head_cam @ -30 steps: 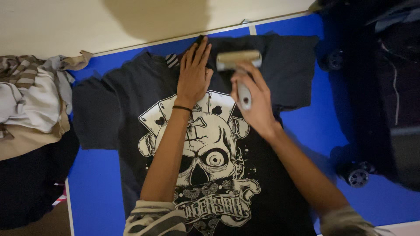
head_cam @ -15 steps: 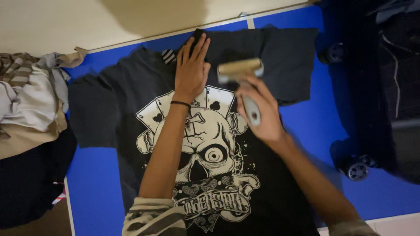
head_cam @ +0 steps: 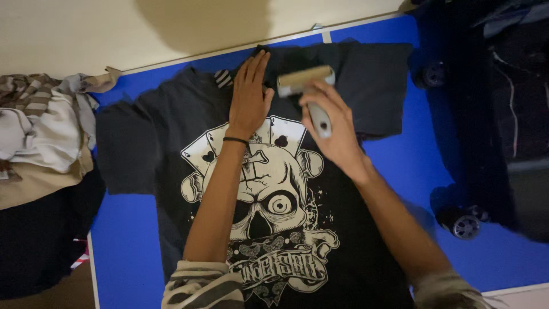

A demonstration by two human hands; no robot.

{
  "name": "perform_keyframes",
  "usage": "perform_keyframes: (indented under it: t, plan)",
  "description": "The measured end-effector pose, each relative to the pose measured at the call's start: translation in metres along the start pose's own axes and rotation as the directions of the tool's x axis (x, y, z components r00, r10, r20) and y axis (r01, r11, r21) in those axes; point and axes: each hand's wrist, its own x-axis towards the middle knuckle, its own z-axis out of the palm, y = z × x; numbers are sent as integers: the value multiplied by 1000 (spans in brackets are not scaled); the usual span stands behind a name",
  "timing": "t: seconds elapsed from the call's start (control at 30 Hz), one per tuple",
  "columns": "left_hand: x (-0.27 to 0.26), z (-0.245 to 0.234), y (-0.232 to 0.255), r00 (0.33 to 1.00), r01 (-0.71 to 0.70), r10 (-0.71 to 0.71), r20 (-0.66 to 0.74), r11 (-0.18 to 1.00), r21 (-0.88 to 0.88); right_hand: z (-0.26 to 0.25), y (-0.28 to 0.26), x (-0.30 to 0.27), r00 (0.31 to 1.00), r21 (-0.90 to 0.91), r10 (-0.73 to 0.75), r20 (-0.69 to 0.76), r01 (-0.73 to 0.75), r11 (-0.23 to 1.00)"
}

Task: The person folds a black t-shirt on a blue table, then places it into a suitcase. They then unfold a second black t-shirt with a skull graphic, smooth it out, and use a lint roller to clean the surface.

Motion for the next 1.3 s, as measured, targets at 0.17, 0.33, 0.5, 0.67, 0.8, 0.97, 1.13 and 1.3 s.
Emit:
perform_keyframes:
  t: [0.17, 0.33, 0.5, 0.67, 0.8, 0.97, 1.13, 1.3]
  plan:
    - [0, -1, -1, 1000, 7, -7, -9, 999, -48, 20, 15, 42, 993, 80, -66, -103, 75, 994]
    - [2, 1, -4, 999, -39, 33, 43, 990, 137, 17, 11, 23, 998, 45, -22, -58, 24, 999]
    - [1, 2, -5, 997, -21, 9, 80, 988, 150, -18, -12, -53, 995, 37, 66, 76, -69, 997]
    - [3, 6, -7, 996, -49, 33, 83, 981, 189, -72, -28, -119, 979, 94, 53, 196, -72, 993]
    - [0, 9, -13, 994, -78, 61, 89, 975, 210, -101, -49, -154, 945, 4, 203, 257, -211, 978]
    - [7, -1, -23, 976, -172, 133, 171, 957, 234, -105, -62, -156, 934, -3, 268, 237, -275, 962]
    - [7, -5, -6, 981, -171, 139, 138, 951, 256, -74, -35, -107, 956, 102, 218, 197, -242, 965]
    - [-38, 2, 31, 1000, -7, 6, 15, 996, 86, -31, -2, -34, 996, 93, 42, 79, -50, 994]
